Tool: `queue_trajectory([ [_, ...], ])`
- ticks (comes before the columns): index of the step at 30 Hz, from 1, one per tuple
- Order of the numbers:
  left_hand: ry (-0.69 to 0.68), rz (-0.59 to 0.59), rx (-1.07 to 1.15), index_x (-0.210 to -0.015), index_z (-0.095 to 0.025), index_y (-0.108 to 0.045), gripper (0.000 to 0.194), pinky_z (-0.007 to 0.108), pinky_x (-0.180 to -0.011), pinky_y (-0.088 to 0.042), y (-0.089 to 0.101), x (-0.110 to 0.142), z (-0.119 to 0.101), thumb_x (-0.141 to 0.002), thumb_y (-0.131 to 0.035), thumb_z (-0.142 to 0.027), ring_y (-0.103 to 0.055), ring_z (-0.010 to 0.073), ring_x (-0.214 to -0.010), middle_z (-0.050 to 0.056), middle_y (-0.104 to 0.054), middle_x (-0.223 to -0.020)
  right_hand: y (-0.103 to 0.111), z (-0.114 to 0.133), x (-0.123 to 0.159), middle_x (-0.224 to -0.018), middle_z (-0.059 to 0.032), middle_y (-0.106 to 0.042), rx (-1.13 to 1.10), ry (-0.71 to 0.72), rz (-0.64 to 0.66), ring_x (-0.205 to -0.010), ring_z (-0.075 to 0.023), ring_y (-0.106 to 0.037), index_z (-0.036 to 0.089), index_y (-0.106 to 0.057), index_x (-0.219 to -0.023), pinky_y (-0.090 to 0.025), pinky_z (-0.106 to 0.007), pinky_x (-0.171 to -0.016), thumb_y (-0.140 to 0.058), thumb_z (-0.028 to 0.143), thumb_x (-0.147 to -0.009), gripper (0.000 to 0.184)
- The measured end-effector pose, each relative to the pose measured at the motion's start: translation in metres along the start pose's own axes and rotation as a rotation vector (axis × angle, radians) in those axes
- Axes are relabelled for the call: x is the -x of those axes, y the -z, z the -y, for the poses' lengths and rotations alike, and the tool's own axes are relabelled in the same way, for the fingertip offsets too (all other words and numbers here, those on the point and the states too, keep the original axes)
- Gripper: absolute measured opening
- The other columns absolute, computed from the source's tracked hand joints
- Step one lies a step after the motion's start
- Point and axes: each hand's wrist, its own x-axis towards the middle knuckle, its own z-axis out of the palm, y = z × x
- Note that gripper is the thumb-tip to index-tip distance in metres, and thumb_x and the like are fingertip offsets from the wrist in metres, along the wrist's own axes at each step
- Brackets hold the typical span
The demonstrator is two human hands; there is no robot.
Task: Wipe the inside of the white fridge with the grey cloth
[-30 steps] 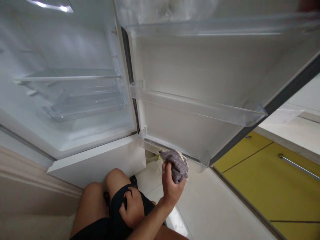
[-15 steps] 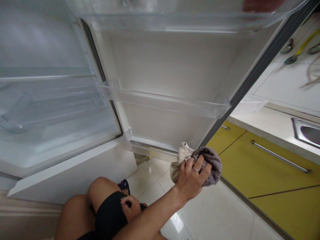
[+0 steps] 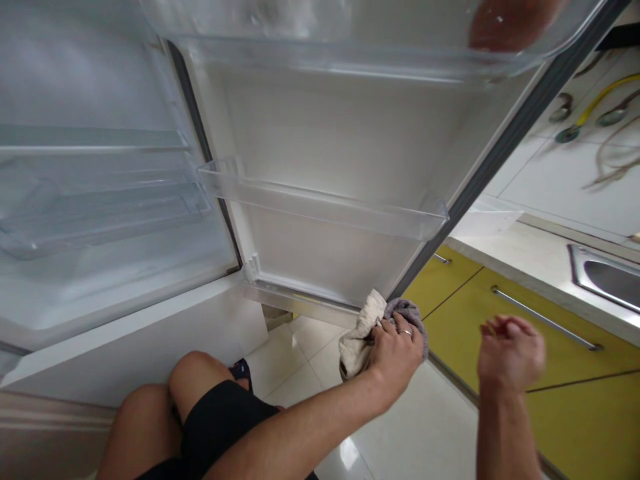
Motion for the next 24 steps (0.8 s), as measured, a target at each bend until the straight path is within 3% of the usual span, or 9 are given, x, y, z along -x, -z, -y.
queue_trajectory([
  [1,-0.005,0.037,0.01,-0.13,-0.014,-0.062,0.037,0.039,-0.06,-0.062,0.001,-0.001,0.0,-0.1,-0.041,-0.018,-0.075,0.0346,-0.1,0.02,-0.068,-0.134,-0.019,0.02,-0.014,-0.074,0.0005,-0.063,-0.008,0.119,0.045,-0.066,-0.0147,-0.062,0.024,-0.066,-0.074,-0.047,-0.029,-0.058,-0.065,0.021,-0.05,0.024],
  [5,-0.082,0.126,0.057,-0.137,-0.009,-0.053,0.043,0.038,-0.062,-0.062,-0.001,-0.004,0.004,-0.096,-0.048,-0.023,-0.074,0.0341,-0.099,0.027,-0.062,-0.14,-0.105,0.077,-0.034,-0.111,-0.0018,-0.068,-0.052,0.358,0.487,-0.104,-0.0169,-0.067,0.027,-0.068,-0.101,-0.047,-0.033,-0.085,-0.071,0.033,-0.064,0.038],
  [7,-0.094,0.141,0.073,-0.137,-0.008,-0.052,0.046,0.037,-0.063,-0.062,-0.004,-0.004,0.007,-0.094,-0.051,-0.023,-0.074,0.0319,-0.095,0.029,-0.06,-0.14,-0.144,0.084,-0.035,-0.128,-0.003,-0.063,-0.052,0.346,0.619,-0.117,-0.0173,-0.063,0.027,-0.065,-0.11,-0.045,-0.033,-0.094,-0.076,0.047,-0.068,0.048],
  [9,-0.087,0.146,0.1,-0.138,-0.009,-0.051,0.048,0.037,-0.063,-0.062,-0.007,-0.003,0.007,-0.093,-0.053,-0.024,-0.073,0.0309,-0.095,0.028,-0.06,-0.14,-0.176,0.08,-0.035,-0.126,-0.0051,-0.063,-0.081,0.265,0.72,-0.11,-0.0174,-0.063,0.025,-0.062,-0.113,-0.047,-0.033,-0.089,-0.074,0.067,-0.068,0.063],
  [11,-0.068,0.158,0.135,-0.139,-0.009,-0.05,0.05,0.037,-0.064,-0.062,-0.01,-0.002,0.007,-0.092,-0.055,-0.026,-0.073,0.0311,-0.097,0.027,-0.059,-0.141,-0.198,0.07,-0.034,-0.116,-0.0039,-0.064,-0.088,0.284,0.713,-0.098,-0.0154,-0.063,0.024,-0.06,-0.114,-0.047,-0.031,-0.082,-0.069,0.077,-0.07,0.07],
  [13,-0.047,0.182,0.173,-0.139,-0.009,-0.049,0.054,0.037,-0.066,-0.062,-0.015,-0.002,0.006,-0.09,-0.06,-0.027,-0.073,0.0321,-0.1,0.027,-0.059,-0.142,-0.213,0.059,-0.032,-0.105,-0.0027,-0.065,-0.082,0.324,0.661,-0.09,-0.0151,-0.062,0.023,-0.06,-0.111,-0.049,-0.031,-0.079,-0.064,0.079,-0.075,0.067],
  [16,-0.046,0.238,0.251,-0.139,-0.008,-0.048,0.063,0.038,-0.069,-0.063,-0.026,-0.002,0.006,-0.083,-0.069,-0.029,-0.073,0.0324,-0.1,0.028,-0.059,-0.139,-0.224,0.046,-0.029,-0.097,-0.0054,-0.066,-0.091,0.257,0.594,-0.093,-0.02,-0.065,0.019,-0.064,-0.1,-0.053,-0.038,-0.087,-0.053,0.082,-0.079,0.067],
  [20,-0.022,0.308,0.325,-0.143,-0.005,-0.041,0.072,0.04,-0.077,-0.063,-0.039,-0.005,0.007,-0.081,-0.07,-0.025,-0.073,0.0313,-0.103,0.028,-0.059,-0.136,-0.228,0.038,-0.023,-0.096,-0.0062,-0.068,-0.139,0.22,0.52,-0.098,-0.0216,-0.067,0.017,-0.067,-0.097,-0.054,-0.041,-0.097,-0.05,0.08,-0.083,0.067],
  [24,0.112,0.369,0.463,-0.147,-0.009,-0.038,0.077,0.044,-0.085,-0.063,-0.042,-0.006,0.006,-0.078,-0.071,-0.022,-0.071,0.0328,-0.11,0.026,-0.058,-0.139,-0.229,0.036,-0.022,-0.096,-0.0054,-0.069,-0.146,0.241,0.489,-0.095,-0.0192,-0.068,0.016,-0.067,-0.096,-0.055,-0.038,-0.1,-0.045,0.075,-0.089,0.063],
])
